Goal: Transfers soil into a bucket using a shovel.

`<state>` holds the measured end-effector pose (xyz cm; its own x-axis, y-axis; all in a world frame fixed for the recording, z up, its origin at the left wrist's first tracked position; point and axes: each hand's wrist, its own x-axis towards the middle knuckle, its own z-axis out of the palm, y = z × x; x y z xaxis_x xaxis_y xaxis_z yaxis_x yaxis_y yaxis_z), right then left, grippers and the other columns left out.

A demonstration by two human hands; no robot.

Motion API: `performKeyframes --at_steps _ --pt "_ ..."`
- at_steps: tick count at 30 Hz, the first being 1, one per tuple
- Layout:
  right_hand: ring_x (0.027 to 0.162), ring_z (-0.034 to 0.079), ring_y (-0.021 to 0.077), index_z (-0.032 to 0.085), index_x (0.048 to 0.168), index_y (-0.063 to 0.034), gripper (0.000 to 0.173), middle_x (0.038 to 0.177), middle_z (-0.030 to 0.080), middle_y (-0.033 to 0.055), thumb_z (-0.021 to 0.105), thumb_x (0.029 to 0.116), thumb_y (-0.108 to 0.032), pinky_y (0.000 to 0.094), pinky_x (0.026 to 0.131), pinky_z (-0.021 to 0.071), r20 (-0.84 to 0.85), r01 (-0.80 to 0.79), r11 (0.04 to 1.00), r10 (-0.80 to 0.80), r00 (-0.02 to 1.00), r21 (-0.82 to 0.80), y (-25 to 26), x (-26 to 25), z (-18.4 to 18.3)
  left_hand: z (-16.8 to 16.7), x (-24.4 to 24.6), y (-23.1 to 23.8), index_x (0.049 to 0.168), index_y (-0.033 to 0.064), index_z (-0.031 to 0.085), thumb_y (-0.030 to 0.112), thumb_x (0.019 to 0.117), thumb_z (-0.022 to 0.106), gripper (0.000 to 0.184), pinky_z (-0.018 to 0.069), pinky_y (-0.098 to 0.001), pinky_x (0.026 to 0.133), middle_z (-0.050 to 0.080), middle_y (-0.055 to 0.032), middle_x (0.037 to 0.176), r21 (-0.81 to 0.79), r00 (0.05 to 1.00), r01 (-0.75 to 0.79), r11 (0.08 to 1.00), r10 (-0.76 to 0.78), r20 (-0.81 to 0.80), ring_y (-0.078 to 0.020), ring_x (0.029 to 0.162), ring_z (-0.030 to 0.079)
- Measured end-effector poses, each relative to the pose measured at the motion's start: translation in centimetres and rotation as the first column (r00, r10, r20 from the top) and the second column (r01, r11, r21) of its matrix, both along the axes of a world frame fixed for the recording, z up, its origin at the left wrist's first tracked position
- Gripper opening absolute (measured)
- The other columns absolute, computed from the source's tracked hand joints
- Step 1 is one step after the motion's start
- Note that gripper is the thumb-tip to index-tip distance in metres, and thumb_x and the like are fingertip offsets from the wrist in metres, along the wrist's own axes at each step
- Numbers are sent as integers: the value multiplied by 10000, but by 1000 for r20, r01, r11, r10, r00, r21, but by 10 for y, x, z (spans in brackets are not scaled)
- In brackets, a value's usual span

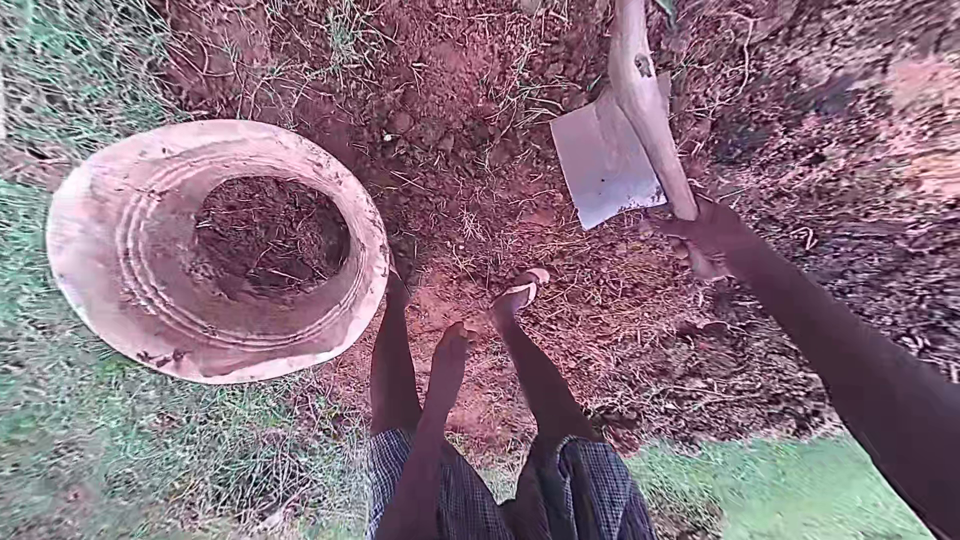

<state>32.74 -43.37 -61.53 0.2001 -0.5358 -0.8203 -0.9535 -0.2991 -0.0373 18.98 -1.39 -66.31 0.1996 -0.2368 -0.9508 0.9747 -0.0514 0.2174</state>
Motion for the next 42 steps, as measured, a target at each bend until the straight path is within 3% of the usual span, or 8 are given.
performKeyframes --at_steps 4,8,11,15,19,23,32,42 --pt "490 517 70 484 1369 -56 414 739 547 26 637 985 -67 234 470 483 73 -58 998 58 996 -7 63 -4 13 2 15 13 1440 -67 426 168 1114 345 410 553 -324 826 664 -177 1173 47 976 -214 976 216 -40 -170 956 677" --pt "510 547 81 524 1281 -26 338 729 567 26 643 966 -52 255 502 514 197 -174 979 152 969 103 126 15 -7 1 19 17 1429 -63 429 164 1110 350 400 564 -326 818 672 -160 1145 18 960 -274 962 274 -64 -167 946 683" --pt "535 556 146 561 1265 -35 355 755 593 76 670 935 -105 336 508 510 317 -306 928 230 920 214 173 64 -59 0 20 21 1417 -61 444 162 1106 365 391 561 -315 822 682 -139 1120 20 947 -317 948 318 -56 -154 940 681" --pt "517 527 111 551 1285 -37 384 770 601 63 698 936 -98 268 471 467 481 -414 838 215 850 356 259 151 -135 -1 19 25 1401 -64 461 163 1097 371 390 562 -306 846 692 -123 1097 18 942 -334 942 335 -25 -144 955 683" --pt "565 563 156 534 1350 -78 436 874 613 94 668 937 -121 319 512 507 538 -589 748 374 755 307 331 232 -204 -3 10 28 1392 -72 466 152 1090 381 386 563 -307 866 695 -119 1102 30 945 -325 945 326 -8 -141 978 684" --pt "651 628 181 534 1373 -98 443 968 646 109 638 944 -136 364 580 549 550 -676 696 475 687 243 368 250 -255 -4 7 32 1389 -83 464 150 1075 385 398 563 -305 895 703 -115 1106 31 944 -330 944 329 32 -134 1013 688" --pt "1126 652 320 551 1381 -61 479 1243 658 166 683 962 -253 543 953 514 567 -794 597 618 545 112 345 209 -269 -7 -7 16 1364 -93 474 141 1065 381 391 566 -300 881 713 -96 1083 63 960 -275 959 272 64 -125 998 692" --pt "1077 668 404 566 1354 -116 435 1171 686 188 656 972 -303 651 851 512 357 -842 516 765 536 158 252 100 -246 -15 -30 -17 1345 -63 494 151 1077 357 370 572 -300 826 715 -98 1071 135 978 -198 971 188 85 -144 951 698"
